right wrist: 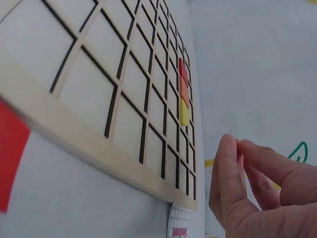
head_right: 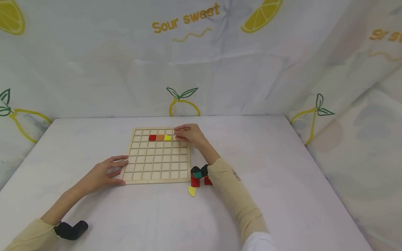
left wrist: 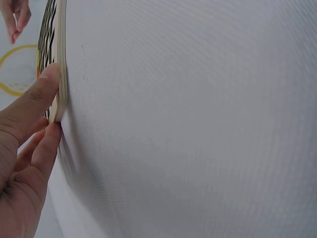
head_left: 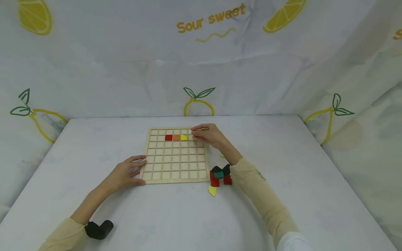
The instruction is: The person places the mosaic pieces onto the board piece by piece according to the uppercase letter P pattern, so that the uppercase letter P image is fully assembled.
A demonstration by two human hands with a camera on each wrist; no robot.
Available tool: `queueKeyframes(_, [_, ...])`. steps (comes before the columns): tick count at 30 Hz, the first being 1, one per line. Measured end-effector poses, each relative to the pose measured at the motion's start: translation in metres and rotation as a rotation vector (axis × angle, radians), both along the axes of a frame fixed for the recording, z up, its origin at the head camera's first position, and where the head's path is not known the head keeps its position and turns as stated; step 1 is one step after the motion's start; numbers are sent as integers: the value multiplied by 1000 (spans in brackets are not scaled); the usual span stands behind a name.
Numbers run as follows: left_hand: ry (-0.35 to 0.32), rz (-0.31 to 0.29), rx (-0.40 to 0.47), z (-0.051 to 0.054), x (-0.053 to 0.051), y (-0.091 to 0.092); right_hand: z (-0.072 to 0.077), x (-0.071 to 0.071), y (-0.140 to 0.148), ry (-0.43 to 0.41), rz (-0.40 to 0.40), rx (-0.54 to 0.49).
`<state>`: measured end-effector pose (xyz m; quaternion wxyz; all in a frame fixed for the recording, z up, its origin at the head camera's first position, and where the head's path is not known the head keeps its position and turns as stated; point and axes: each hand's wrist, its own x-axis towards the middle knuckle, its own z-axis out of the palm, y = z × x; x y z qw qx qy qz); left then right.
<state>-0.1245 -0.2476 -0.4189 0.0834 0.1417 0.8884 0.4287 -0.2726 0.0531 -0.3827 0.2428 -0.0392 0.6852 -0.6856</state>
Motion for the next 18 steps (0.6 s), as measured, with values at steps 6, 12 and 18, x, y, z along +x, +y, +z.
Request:
queueKeyframes(6, [-11, 7, -4, 2, 1, -2, 1, 7, 28, -6, 13, 52])
queueKeyframes(12, [-10, 11, -15, 2, 1, -1, -1, 18, 48, -24, 25, 151])
queueKeyframes(18, [-25, 13, -4, 2, 0, -1, -4, 39, 67, 5, 92, 236])
